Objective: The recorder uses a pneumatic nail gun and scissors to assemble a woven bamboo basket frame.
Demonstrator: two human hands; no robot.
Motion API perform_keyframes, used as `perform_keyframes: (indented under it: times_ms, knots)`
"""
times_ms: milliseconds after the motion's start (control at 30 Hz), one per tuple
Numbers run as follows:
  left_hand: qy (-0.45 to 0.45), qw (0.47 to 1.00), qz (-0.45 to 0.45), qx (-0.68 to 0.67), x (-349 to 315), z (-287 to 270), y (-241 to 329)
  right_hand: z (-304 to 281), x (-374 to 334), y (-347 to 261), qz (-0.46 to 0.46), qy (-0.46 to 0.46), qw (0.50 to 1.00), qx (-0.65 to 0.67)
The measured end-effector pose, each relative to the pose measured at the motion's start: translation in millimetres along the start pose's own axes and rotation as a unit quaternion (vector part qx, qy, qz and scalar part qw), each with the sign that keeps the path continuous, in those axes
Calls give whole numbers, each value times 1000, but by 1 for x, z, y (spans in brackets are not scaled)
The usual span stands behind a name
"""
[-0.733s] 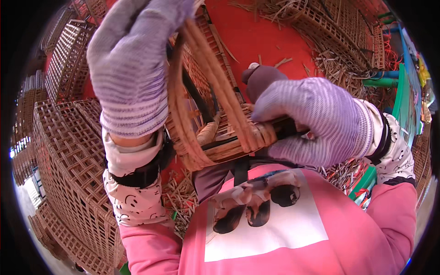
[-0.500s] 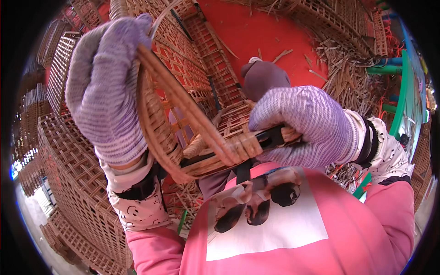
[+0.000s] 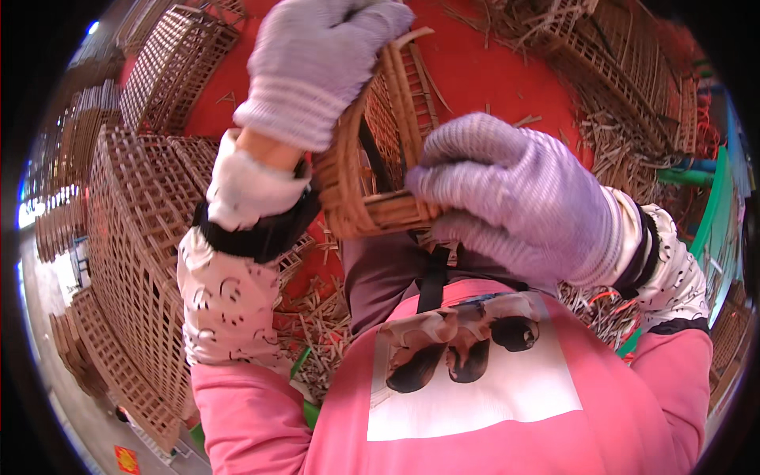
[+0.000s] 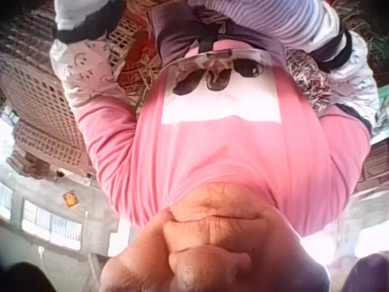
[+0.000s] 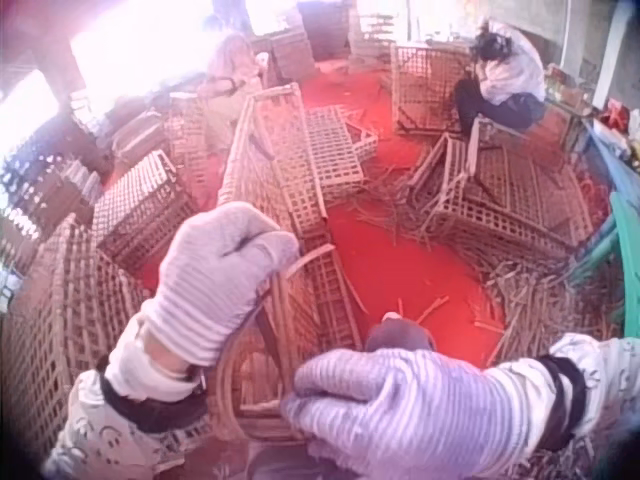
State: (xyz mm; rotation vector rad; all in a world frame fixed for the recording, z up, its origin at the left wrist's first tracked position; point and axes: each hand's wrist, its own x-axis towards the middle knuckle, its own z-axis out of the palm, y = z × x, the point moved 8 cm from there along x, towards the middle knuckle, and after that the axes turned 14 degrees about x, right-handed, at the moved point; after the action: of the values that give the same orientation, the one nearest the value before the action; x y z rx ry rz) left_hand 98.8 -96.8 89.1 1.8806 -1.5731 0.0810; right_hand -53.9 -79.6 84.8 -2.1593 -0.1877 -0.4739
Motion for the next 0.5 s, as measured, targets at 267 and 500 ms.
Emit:
perform_keyframes:
  times_ms: [267,500]
  knots:
    - [196,972,-17,-129,-78,-84,52,6,10,38,142,-85,967,194]
    - [-19,921,-263,-288,-189,18,39,24,20,50,291,-168,907,253]
